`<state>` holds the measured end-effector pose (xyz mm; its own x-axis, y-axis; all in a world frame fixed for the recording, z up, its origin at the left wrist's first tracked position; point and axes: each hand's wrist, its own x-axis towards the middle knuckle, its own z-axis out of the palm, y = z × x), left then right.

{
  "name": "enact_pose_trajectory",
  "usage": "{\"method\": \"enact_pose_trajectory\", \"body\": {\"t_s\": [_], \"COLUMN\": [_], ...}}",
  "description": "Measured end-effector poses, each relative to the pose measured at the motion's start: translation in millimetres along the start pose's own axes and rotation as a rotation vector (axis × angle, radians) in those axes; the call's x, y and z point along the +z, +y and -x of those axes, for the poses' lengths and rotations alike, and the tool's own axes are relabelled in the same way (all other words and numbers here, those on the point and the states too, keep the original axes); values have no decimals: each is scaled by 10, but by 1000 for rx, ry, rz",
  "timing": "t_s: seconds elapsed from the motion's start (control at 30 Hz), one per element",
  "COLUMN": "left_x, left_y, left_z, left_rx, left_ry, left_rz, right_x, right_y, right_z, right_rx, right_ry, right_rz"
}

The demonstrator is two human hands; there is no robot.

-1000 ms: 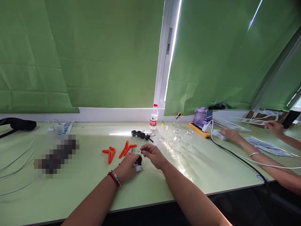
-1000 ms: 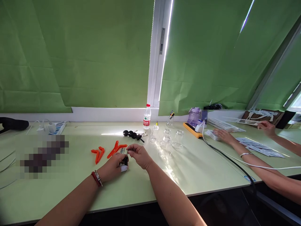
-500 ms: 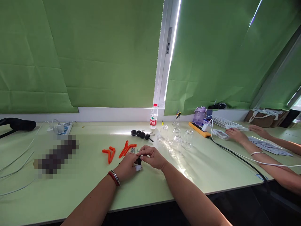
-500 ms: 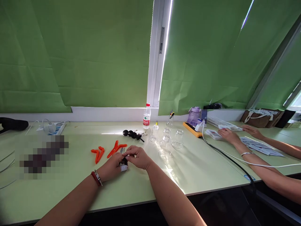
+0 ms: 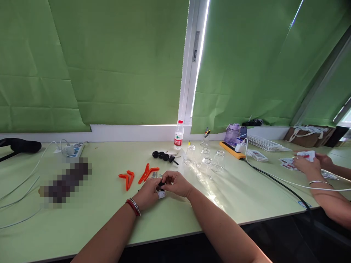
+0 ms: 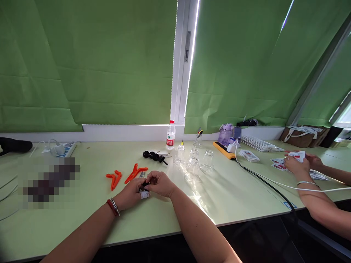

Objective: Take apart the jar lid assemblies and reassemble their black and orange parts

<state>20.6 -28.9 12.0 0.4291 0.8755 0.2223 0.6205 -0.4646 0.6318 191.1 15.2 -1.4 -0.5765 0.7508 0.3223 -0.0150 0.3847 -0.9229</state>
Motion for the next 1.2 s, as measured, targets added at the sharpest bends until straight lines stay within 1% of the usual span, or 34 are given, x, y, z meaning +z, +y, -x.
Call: {"method": "enact_pose_trajectory", "body": {"t_s": [0.1,0.2,0.27,0.33,0.4,0.5,0.63,0.7,0.8,0.93,1.03,1.1,1.2], "left_x": [-54,-178,-263,-317,-327,-281,-198,-158,-85,41,117,134,109], "left_y": [-9,-83,-164,-244,-300,-324,-307,-302,-285,-227,-193,-183,-172], "left_z": [6,23,37,49,56,55,33,16,-21,-93,-140,-155,-151], "left_rx": [-11,-28,-100,-117,-104,-52,34,45,40,10,-3,-32,-99], "left_ry": [46,174,239,224,173,94,-12,-22,-1,52,68,95,158], "left_rz": [-21,-7,-12,-45,-66,-73,-87,-108,-153,-190,-198,-164,-45], "right_x": [8,2,-7,-13,-10,9,31,34,35,35,33,32,33], "right_y": [28,81,118,146,161,162,158,162,169,168,168,166,150], "right_z": [-5,-26,-43,-53,-53,-44,-41,-46,-51,-48,-47,-48,-47], "right_rx": [41,111,184,259,340,437,481,496,490,448,428,428,431], "right_ry": [26,87,139,182,204,208,202,204,208,192,184,175,157], "right_rz": [0,58,134,204,243,215,183,187,203,232,249,251,252]}}
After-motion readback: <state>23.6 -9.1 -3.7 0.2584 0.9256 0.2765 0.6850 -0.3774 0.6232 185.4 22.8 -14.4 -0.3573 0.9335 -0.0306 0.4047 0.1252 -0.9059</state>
